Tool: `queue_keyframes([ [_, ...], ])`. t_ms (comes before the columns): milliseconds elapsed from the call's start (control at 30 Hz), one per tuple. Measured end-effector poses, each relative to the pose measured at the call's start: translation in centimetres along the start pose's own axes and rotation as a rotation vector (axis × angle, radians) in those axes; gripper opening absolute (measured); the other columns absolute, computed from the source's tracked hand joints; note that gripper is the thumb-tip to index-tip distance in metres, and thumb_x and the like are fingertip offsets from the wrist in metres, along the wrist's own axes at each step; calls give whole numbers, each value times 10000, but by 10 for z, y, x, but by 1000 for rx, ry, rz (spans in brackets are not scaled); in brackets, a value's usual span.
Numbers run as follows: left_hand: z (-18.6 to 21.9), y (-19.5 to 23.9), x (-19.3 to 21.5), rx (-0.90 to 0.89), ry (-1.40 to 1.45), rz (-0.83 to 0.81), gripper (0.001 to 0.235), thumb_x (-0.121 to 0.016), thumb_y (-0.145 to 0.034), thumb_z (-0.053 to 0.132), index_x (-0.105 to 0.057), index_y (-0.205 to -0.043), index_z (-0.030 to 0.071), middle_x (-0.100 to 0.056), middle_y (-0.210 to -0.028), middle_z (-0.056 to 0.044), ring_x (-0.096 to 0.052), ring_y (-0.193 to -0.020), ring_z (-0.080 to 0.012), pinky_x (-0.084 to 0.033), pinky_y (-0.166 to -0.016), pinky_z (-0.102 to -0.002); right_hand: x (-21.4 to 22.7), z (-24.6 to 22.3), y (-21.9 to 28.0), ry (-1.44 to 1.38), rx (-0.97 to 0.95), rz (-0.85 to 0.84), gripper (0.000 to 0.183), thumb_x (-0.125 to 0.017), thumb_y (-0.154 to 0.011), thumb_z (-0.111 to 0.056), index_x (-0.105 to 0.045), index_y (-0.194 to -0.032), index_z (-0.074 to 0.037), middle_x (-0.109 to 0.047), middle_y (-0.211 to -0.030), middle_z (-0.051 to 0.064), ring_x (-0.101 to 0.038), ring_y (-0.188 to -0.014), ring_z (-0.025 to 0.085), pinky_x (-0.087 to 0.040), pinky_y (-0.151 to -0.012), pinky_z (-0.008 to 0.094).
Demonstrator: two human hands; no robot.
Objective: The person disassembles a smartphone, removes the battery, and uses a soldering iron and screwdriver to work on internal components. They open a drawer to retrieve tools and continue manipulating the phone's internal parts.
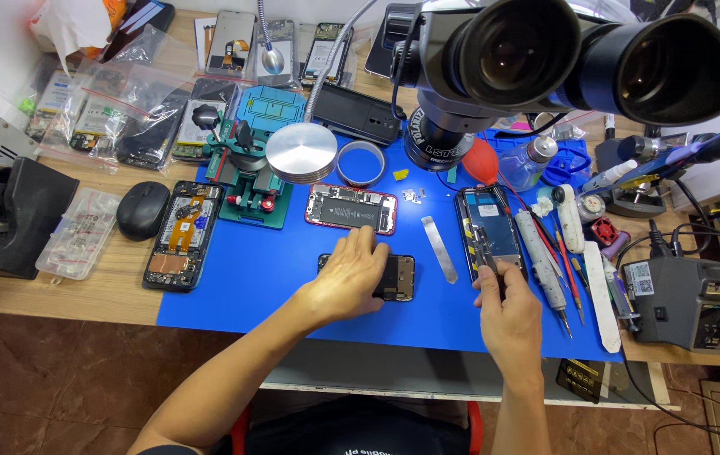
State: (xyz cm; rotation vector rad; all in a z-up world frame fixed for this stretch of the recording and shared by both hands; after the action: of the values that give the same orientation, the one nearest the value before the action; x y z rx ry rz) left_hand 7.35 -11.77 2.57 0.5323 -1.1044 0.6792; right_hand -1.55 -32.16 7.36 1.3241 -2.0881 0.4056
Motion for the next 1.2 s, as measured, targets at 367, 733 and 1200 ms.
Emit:
queue_keyframes([
  [367, -24, 13, 35, 210, 385, 13, 247, -623, -1014, 306, -683, -1175, 129, -786, -1023, -162, -744, -1001, -434, -566, -873, -553, -15, -14, -4, 115, -33, -92, 391, -600, -1080, -282, -507, -1377, -46, -738, -935, 191, -741, -837, 307, -590, -779, 454],
  [733, -100, 113, 2, 555, 1508, 614, 798, -601, -934, -115, -318, -1644, 113, -607, -1310, -215, -725, -999, -258, -687, -781, -370, -68, 2, -52, 380, 301, -11, 361, -426, -1164, -267, -649, -1263, 0, -749, -1013, 195, -762, -921, 347, -613, -771, 455],
  [1200, -87, 119, -10, 577, 1315, 667, 886, -711, -890, -72, -228, -1618, 75, -588, -1330, -270, -663, -1204, -352, -623, -996, -456, -50, -44, -38, 345, 444, 60, 392, -540, -1130, -228, -704, -1363, 42, -694, -972, 230, -700, -863, 373, -581, -663, 472],
])
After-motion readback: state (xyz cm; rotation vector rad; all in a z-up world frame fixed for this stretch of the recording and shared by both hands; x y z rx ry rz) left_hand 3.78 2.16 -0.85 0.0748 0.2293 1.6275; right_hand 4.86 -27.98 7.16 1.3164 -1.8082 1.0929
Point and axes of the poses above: each hand's wrist, its own y-axis away from the middle knuckle, its own x-axis out of the back of the hand, z = x × y, the point moved 7 cm from there along -y, towards the middle knuckle
